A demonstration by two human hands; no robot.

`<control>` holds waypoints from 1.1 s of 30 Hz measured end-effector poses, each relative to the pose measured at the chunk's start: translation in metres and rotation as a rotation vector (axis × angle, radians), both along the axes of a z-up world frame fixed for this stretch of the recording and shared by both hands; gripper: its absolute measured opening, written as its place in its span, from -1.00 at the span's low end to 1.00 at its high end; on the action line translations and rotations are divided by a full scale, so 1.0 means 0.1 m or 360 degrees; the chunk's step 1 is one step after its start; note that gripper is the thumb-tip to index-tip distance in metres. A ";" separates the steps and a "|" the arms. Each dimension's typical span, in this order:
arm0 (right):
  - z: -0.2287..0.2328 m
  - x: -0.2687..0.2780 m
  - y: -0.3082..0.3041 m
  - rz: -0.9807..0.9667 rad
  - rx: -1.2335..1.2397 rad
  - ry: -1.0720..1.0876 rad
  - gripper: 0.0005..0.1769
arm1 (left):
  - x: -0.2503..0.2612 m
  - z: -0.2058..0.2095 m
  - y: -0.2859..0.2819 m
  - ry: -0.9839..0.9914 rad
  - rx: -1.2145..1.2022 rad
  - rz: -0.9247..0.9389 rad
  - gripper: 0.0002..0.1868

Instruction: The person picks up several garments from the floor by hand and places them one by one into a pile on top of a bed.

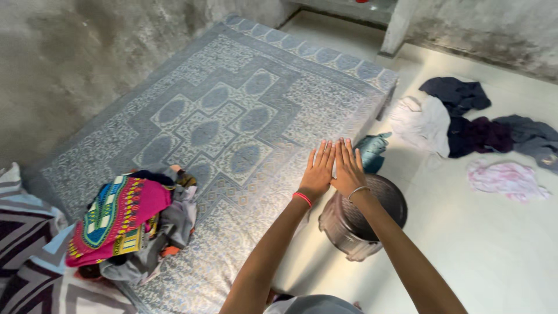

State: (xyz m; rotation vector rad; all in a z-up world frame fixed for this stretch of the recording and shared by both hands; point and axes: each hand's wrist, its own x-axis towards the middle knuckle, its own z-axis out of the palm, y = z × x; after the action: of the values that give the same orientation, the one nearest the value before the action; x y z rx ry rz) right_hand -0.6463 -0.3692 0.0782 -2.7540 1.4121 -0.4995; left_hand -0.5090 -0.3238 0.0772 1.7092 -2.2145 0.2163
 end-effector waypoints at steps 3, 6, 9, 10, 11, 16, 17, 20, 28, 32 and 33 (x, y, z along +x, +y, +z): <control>0.03 -0.60 -0.04 -0.0090 0.0001 0.0058 0.28 | -0.57 -0.05 -0.14 -0.0013 -0.0099 -0.0089 -0.01; 0.06 -1.17 -0.05 -0.0175 0.0037 0.0051 0.29 | -1.14 -0.10 -0.27 -0.0154 -0.0158 -0.0118 -0.06; 0.08 -1.74 -0.04 -0.0220 -0.0042 0.0028 0.27 | -1.69 -0.15 -0.34 -0.0163 -0.0166 -0.0178 -0.07; 0.06 -1.89 -0.01 -0.0269 0.0007 0.0083 0.28 | -1.86 -0.19 -0.35 -0.0061 -0.0168 -0.0239 -0.07; 0.06 -2.05 0.03 -0.0317 0.0057 0.0138 0.30 | -2.01 -0.23 -0.36 0.0042 -0.0170 -0.0299 -0.07; 0.10 -2.69 0.12 -0.0461 0.0066 0.0164 0.28 | -2.67 -0.26 -0.39 0.0006 -0.0177 -0.0446 0.00; 0.11 -2.80 0.12 -0.0508 0.0091 0.0182 0.29 | -2.79 -0.25 -0.41 -0.0013 -0.0124 -0.0467 0.02; 0.09 -3.04 0.13 -0.0634 0.0167 0.0268 0.31 | -3.05 -0.26 -0.47 0.0028 -0.0168 -0.0559 0.02; -0.02 -3.55 -0.23 -0.0723 0.0184 0.0265 0.30 | -3.54 -0.34 -0.88 0.0007 -0.0185 -0.0632 -0.08; 0.01 -3.75 -0.63 -0.0711 0.0199 0.0340 0.29 | -3.74 -0.34 -1.20 -0.0005 -0.0202 -0.0578 -0.09; 0.01 -3.78 -0.73 -0.0706 0.0216 0.0370 0.29 | -3.78 -0.35 -1.29 0.0039 -0.0155 -0.0586 -0.07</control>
State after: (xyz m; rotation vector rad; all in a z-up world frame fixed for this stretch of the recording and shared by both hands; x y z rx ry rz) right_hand -1.0243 -0.4419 0.0789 -2.4525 2.0401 -0.0754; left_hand -0.8869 -0.4532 0.0427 1.2198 -2.4058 0.2061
